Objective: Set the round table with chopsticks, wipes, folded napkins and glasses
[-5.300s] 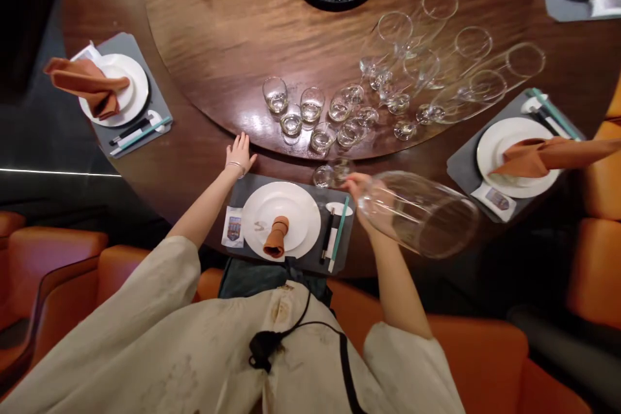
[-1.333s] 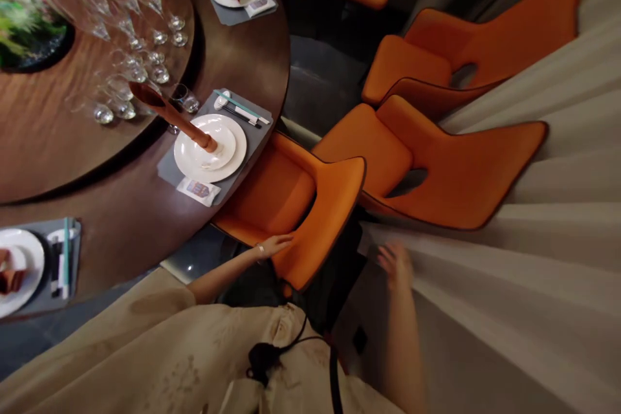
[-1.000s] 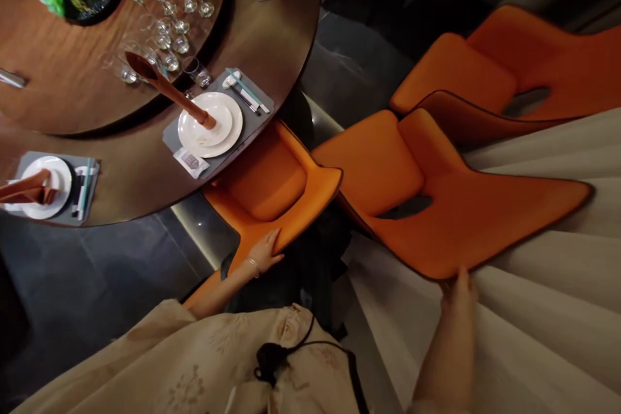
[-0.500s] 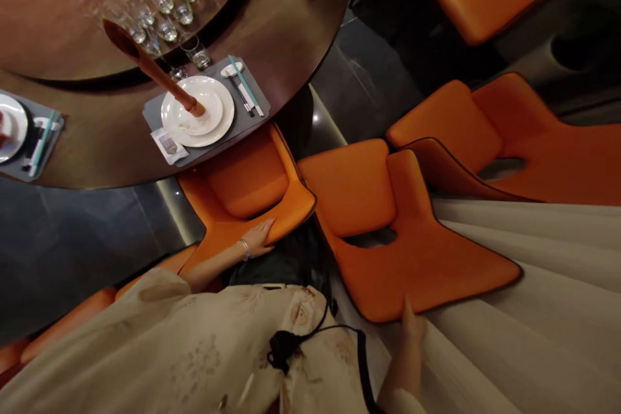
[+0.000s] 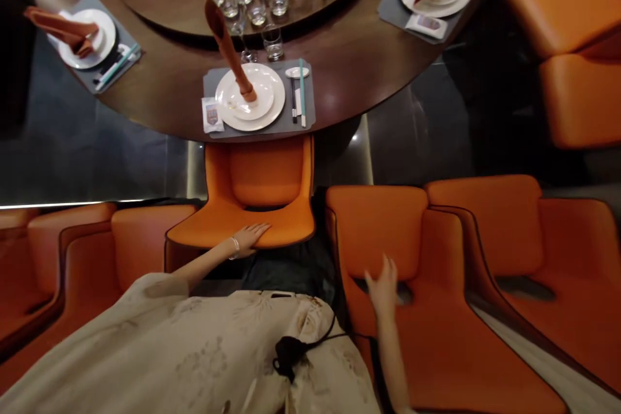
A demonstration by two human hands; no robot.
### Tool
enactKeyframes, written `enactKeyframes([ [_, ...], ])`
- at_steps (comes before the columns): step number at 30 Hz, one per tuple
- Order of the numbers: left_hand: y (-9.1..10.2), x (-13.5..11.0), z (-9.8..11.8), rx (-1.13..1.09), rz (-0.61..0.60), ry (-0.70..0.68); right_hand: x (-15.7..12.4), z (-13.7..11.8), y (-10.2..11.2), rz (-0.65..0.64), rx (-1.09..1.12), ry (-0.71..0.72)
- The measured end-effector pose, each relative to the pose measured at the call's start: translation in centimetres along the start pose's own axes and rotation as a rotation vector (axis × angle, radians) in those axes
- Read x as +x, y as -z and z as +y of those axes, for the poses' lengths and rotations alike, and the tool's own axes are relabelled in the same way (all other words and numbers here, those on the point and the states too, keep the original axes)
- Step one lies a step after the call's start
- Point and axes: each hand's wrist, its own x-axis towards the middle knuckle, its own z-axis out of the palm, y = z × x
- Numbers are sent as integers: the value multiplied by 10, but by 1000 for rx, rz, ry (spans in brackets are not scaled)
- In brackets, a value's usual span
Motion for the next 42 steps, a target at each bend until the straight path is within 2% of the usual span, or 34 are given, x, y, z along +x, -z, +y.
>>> enactKeyframes([
  [1,-1,-1,4,-5,10,12,18,-21,-7,-36,-3,118],
  [3,-4,-7,11,-25,71,48,47,-73,-23,-241,-62,475],
  [5,-11,-21,10,-51,166,109,63,-125,-40,-385,-154,717],
  [8,-25,-57,-13,-43,296,324,67,-177,-61,-499,-335,821],
  [11,-34,-95,-55,19,382,524,67,-195,-72,-504,-442,815],
  [14,-34,-113,-87,39,409,543,67,-194,-75,-488,-442,824],
  [16,-34,-115,-93,25,418,525,65,-191,-74,-475,-427,811],
  [19,-43,-114,-87,12,438,490,55,-186,-73,-458,-417,760],
  [26,-83,-125,-70,-18,437,434,15,-168,-74,-509,-402,659],
  [32,-93,-126,-50,-114,446,443,3,-151,-68,-552,-416,628],
  [36,-90,-126,-51,-125,410,407,4,-151,-69,-540,-376,637],
  [38,-81,-121,-58,-100,314,347,5,-148,-67,-518,-271,621],
  [40,-64,-108,-62,-95,153,265,5,-132,-58,-444,-83,545],
  [42,-42,-82,-54,-103,32,141,-3,-96,-41,-297,103,343],
])
